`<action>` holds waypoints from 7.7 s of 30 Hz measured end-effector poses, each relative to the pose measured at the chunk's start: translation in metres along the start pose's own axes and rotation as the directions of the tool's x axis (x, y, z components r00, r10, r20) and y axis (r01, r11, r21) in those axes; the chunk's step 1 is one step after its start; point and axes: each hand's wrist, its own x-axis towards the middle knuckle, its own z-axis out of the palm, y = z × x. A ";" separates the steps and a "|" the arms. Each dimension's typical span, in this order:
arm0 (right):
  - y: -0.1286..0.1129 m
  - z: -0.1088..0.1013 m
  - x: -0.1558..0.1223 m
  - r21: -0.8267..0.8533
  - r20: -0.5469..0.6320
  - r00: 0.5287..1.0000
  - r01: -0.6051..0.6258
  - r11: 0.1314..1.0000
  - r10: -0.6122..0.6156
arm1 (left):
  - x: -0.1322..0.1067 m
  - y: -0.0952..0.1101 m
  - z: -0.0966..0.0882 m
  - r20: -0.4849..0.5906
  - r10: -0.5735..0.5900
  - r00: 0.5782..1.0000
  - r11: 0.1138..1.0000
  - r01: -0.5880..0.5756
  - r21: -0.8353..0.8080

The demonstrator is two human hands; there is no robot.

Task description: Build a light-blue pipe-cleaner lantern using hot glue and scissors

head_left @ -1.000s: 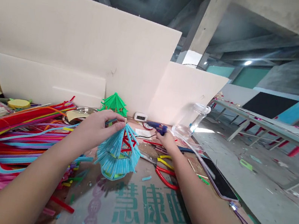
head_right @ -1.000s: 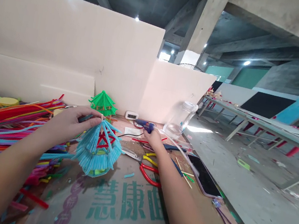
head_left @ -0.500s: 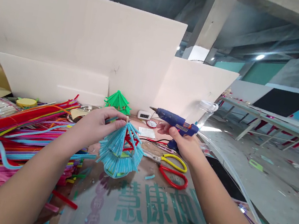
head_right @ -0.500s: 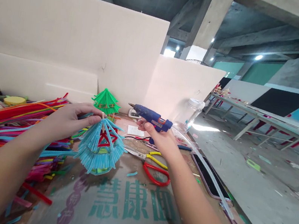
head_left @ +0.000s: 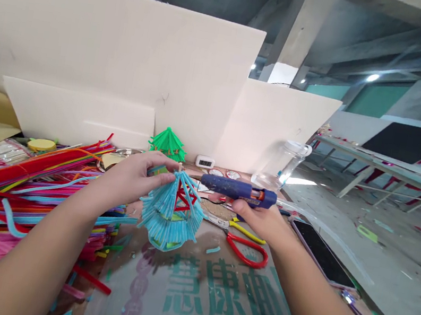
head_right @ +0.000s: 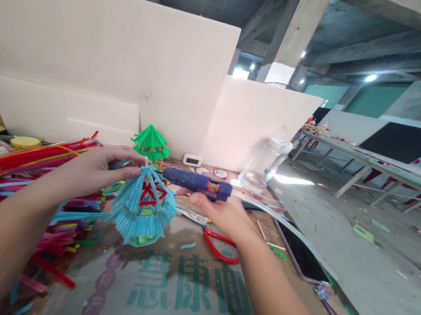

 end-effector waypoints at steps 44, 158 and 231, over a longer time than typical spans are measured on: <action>-0.010 0.015 0.004 -0.034 -0.175 0.984 -0.040 0.999 0.034 | 0.000 0.004 0.006 -0.029 0.093 0.995 0.995 -0.092 0.045; -0.037 -0.010 -0.007 -0.351 0.220 0.975 0.116 0.929 -0.038 | -0.001 0.009 0.002 -0.034 0.047 0.998 0.996 -0.044 0.082; -0.035 -0.002 -0.006 -0.402 0.188 0.982 0.084 0.912 -0.008 | -0.002 0.009 0.002 -0.035 0.060 0.998 0.995 -0.057 0.085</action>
